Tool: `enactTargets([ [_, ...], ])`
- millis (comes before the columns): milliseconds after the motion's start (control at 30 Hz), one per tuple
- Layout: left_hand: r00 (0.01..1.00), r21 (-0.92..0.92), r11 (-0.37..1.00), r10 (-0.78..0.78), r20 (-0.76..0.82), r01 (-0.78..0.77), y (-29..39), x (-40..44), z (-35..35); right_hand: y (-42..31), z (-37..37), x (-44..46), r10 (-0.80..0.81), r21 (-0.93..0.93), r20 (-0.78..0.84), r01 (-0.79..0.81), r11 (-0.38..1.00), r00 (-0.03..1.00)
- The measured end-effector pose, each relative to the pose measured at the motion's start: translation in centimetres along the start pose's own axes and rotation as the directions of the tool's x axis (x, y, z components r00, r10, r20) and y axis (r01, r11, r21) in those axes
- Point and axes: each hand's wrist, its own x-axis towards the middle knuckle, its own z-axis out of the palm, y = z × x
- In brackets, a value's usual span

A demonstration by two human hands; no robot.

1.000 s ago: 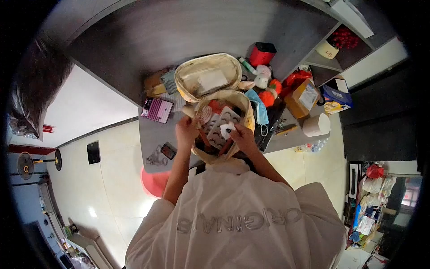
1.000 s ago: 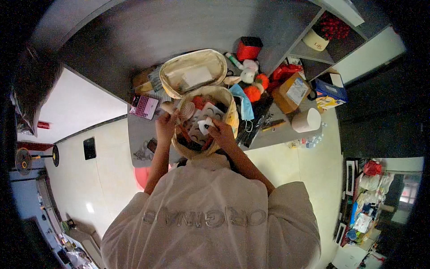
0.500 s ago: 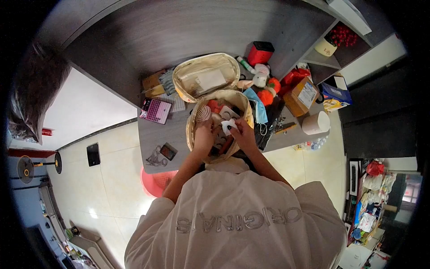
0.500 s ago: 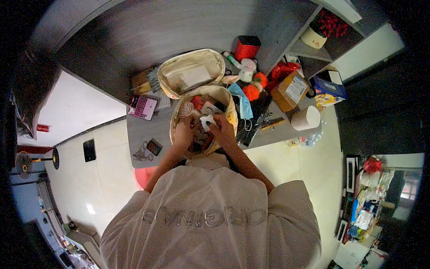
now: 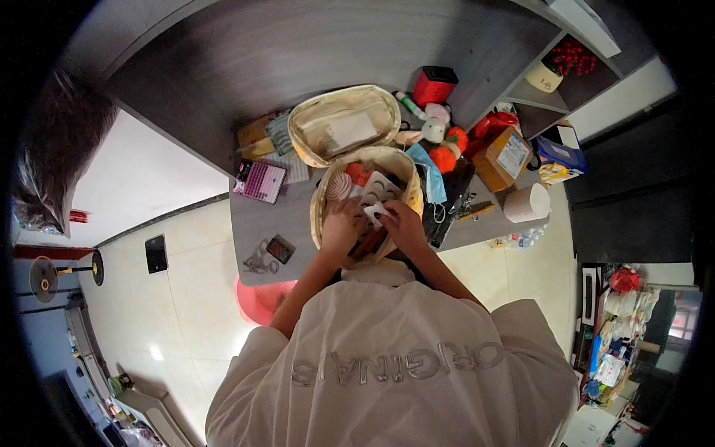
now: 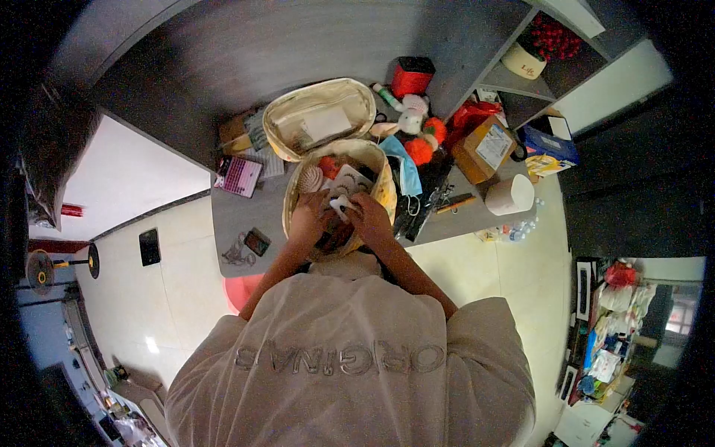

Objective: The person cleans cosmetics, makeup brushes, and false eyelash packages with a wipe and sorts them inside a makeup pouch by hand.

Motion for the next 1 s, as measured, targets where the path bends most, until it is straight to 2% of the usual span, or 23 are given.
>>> enactTargets([
  [67, 0.997, 0.047, 0.996, 0.077, -0.025, -0.076, -0.2, -0.1, -0.2, 0.1, 0.1, 0.0, -0.041, -0.013, -0.001, 0.041, 0.999, 0.999],
  [167, 0.998, 0.053, 0.999, 0.006, -0.063, -0.003, -1.0, -0.2, -0.6, 0.2, 0.3, 0.0, -0.235, -0.14, -0.077, 0.223, 0.965, 0.969],
  [267, 0.994, -0.025, 0.996, -0.091, -0.066, 0.09, -1.1, -0.6, -1.4, -0.3, 0.1, 0.1, -0.205, -0.161, -0.041, 0.196, 0.967, 0.978],
  [367, 0.995, 0.049, 0.996, -0.072, -0.073, 0.076, -2.4, -1.5, -1.0, -0.2, 0.2, 0.2, -0.185, -0.178, 0.005, 0.183, 0.967, 0.983],
  [467, 0.988, -0.002, 0.998, 0.055, -0.143, -0.056, -2.6, -1.5, -1.1, -0.7, 0.3, 0.5, -0.176, -0.108, 0.025, 0.177, 0.978, 0.984],
  [567, 0.979, 0.027, 0.999, 0.049, -0.2, -0.044, -3.7, -1.8, -1.6, -0.6, 0.4, 1.1, -0.217, -0.137, 0.0, 0.215, 0.967, 0.976],
  [667, 0.932, 0.075, 0.986, -0.114, -0.345, 0.148, -3.8, -2.8, -4.0, 0.0, 0.7, 1.6, -0.255, -0.173, 0.011, 0.253, 0.952, 0.967],
  [767, 0.908, 0.26, 0.935, -0.123, -0.4, 0.241, -7.2, -6.0, -3.6, -0.8, 1.0, 2.0, -0.228, -0.095, 0.025, 0.23, 0.969, 0.973],
  [933, 0.861, 0.395, 0.779, -0.353, -0.365, 0.487, -9.3, -10.7, -3.9, -2.4, 2.6, 2.7, -0.358, -0.059, 0.074, 0.362, 0.93, 0.931],
  [1000, 0.856, 0.427, 0.744, -0.416, -0.307, 0.515, -9.3, -11.4, -4.4, -2.9, 3.4, 2.8, -0.371, -0.058, 0.103, 0.378, 0.924, 0.923],
])
